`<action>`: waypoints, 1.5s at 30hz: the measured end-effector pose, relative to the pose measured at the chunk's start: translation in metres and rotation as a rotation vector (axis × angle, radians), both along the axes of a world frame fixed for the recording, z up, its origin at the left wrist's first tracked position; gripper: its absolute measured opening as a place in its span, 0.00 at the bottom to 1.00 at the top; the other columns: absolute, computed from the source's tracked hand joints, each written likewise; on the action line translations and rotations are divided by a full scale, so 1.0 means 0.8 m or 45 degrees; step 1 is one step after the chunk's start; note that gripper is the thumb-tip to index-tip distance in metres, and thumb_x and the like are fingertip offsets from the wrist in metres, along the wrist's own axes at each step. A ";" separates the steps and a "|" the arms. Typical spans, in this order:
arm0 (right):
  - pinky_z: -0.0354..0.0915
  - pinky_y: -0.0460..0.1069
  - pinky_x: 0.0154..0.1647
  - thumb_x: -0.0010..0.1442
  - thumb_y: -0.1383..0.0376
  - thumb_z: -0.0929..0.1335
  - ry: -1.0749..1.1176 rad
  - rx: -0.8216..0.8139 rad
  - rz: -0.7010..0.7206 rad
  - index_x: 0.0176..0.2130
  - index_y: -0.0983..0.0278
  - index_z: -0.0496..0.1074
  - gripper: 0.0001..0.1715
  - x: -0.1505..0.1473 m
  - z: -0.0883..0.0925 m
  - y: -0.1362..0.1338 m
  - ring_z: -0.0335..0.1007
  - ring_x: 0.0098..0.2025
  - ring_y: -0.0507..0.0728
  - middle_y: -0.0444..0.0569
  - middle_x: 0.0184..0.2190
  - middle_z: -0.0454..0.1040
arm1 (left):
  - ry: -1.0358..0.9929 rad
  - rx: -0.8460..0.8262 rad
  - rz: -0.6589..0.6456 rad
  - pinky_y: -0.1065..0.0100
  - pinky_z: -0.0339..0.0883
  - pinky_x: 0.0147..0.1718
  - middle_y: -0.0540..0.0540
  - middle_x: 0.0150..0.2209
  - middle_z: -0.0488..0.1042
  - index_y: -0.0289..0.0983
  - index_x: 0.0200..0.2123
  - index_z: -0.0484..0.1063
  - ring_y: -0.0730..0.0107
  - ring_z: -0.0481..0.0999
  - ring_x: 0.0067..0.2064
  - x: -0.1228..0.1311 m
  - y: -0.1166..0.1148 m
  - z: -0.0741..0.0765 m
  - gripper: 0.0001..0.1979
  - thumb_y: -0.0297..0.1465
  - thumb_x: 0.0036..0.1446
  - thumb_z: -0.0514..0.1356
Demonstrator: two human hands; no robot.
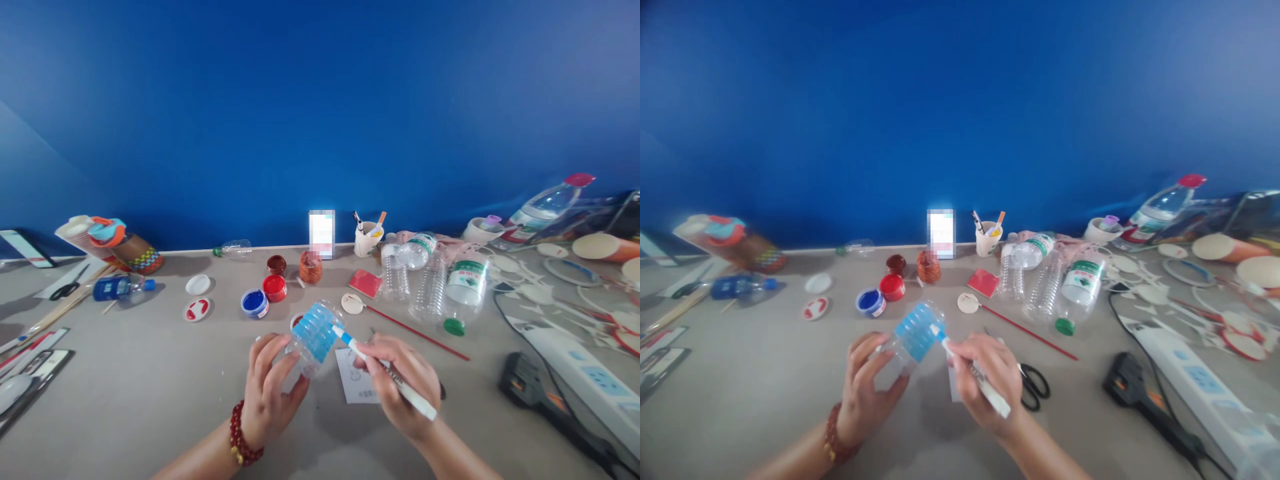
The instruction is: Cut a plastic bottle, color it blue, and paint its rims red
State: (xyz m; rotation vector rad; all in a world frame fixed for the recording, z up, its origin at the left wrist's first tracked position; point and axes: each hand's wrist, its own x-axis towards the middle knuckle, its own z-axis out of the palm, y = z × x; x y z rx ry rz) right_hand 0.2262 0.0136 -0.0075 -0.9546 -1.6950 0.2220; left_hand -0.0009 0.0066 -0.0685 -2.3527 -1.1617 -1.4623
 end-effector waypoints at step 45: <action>0.68 0.46 0.24 0.58 0.74 0.65 0.037 0.018 0.001 0.36 0.60 0.75 0.12 -0.002 -0.005 -0.004 0.72 0.21 0.51 0.40 0.21 0.75 | -0.182 -0.135 0.076 0.50 0.74 0.46 0.37 0.50 0.68 0.37 0.54 0.61 0.53 0.74 0.51 0.004 0.000 0.000 0.30 0.26 0.50 0.69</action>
